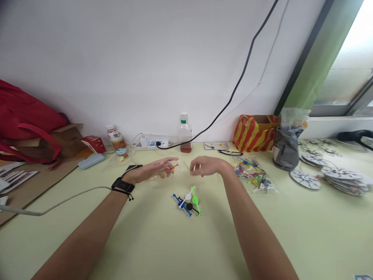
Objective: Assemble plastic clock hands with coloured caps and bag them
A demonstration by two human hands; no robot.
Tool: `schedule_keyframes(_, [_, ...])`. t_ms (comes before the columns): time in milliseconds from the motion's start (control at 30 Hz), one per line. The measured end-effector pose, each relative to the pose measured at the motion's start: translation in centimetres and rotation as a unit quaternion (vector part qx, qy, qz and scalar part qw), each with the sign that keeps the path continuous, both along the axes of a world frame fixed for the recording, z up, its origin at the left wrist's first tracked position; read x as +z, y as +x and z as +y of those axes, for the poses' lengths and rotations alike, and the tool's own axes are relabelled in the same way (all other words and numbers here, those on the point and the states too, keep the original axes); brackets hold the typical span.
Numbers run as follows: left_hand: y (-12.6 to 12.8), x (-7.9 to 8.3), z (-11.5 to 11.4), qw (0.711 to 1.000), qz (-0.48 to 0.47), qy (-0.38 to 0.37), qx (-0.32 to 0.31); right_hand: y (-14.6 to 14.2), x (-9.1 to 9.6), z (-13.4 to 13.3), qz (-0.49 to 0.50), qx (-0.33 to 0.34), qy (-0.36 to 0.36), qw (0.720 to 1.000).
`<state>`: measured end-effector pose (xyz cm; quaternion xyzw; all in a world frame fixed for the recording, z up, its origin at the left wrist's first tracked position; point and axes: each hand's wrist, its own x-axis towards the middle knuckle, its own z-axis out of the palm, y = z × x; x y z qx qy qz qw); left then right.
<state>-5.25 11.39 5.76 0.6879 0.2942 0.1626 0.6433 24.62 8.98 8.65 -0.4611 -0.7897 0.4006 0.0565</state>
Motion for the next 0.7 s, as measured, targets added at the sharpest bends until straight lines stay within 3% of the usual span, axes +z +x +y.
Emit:
schedule_keyframes(100, [-0.1, -0.4, 0.2, 1.000, 0.017, 0.008, 0.003, -0.3, -1.5, 0.4, -0.025, -0.027, -0.081, 0.996])
schedule_keyframes(200, [0.0, -0.7, 0.3, 0.998, 0.051, 0.021, 0.017, -0.3, -2.3, 0.7, 0.024, -0.066, -0.099, 0.993])
schedule_keyframes(333, [0.5, -1.2, 0.5, 0.996, 0.061, 0.010, 0.057, -0.5, -3.2, 1.1, -0.027, 0.012, -0.164, 0.986])
schedule_keyframes(467, [0.5, -2.0, 1.0, 0.992, 0.027, -0.003, 0.125, -1.3, -4.3, 1.5, 0.017, 0.081, -0.204, 0.975])
schedule_keyframes(567, [0.1, -2.7, 1.5, 0.981, 0.008, 0.018, 0.193, -1.3, -4.0, 1.6, 0.052, 0.101, -0.194, 0.974])
schedule_keyframes(700, [-0.5, -3.3, 2.1, 0.974, -0.045, 0.016, 0.222, 0.1, -1.6, 1.0, 0.118, 0.074, -0.128, 0.982])
